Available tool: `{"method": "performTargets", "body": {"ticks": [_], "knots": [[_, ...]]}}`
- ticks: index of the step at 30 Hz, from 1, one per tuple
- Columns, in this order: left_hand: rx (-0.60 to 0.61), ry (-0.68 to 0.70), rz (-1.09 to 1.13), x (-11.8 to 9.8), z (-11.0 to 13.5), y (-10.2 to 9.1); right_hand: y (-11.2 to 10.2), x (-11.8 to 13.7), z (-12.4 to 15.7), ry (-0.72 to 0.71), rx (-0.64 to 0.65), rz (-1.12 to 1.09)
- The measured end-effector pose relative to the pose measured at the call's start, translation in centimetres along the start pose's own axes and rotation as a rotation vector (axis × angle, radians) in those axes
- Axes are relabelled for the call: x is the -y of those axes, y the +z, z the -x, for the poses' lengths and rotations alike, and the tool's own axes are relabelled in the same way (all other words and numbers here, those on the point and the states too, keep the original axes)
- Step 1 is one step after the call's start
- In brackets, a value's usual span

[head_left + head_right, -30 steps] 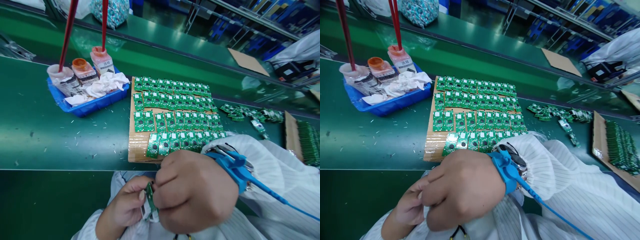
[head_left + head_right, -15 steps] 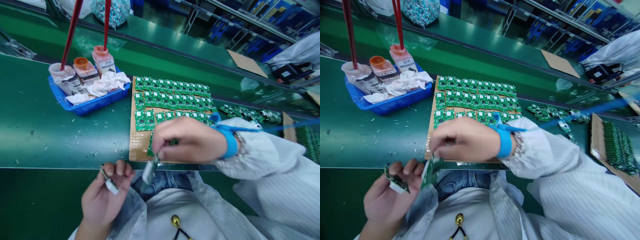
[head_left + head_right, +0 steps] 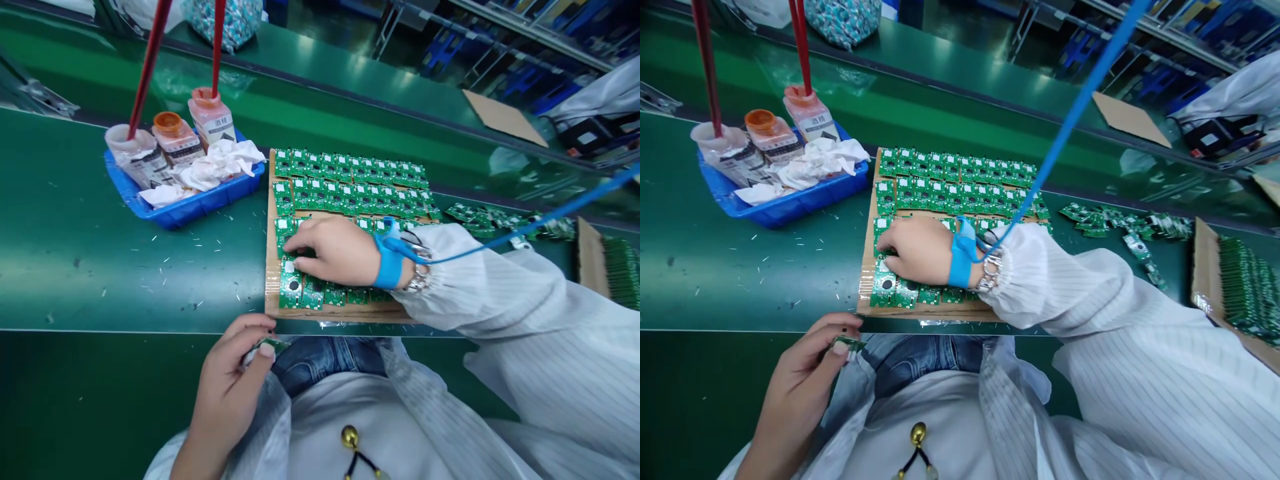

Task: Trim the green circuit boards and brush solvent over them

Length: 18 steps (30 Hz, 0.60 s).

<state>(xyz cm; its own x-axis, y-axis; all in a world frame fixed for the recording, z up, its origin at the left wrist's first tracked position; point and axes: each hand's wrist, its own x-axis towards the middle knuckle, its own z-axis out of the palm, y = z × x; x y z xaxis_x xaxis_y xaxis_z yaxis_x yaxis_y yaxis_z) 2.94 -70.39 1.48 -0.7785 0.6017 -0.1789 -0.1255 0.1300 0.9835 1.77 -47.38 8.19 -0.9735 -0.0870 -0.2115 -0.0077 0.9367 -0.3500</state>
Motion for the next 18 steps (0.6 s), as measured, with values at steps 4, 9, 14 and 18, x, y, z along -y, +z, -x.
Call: {"method": "performTargets", "body": {"ticks": [4, 9, 14, 18], "knots": [[-0.020, 0.130, -0.387, -1.1, -1.1, 0.5, -1.8, -0.8, 4.3, 0.025, -0.037, -0.069], [0.010, 0.184, -0.626, -0.9, -1.9, 0.6, -3.3, -3.3, 11.4, 0.194, -0.229, -0.144], [0.026, 0.151, -0.687, 0.0, -1.6, 0.1, -2.4, -4.9, 17.1, 0.485, -0.366, -0.292], [0.017, 0.043, -0.643, -0.4, -1.2, 0.6, -1.1, -5.6, 19.7, 0.661, -0.403, -0.399]]}}
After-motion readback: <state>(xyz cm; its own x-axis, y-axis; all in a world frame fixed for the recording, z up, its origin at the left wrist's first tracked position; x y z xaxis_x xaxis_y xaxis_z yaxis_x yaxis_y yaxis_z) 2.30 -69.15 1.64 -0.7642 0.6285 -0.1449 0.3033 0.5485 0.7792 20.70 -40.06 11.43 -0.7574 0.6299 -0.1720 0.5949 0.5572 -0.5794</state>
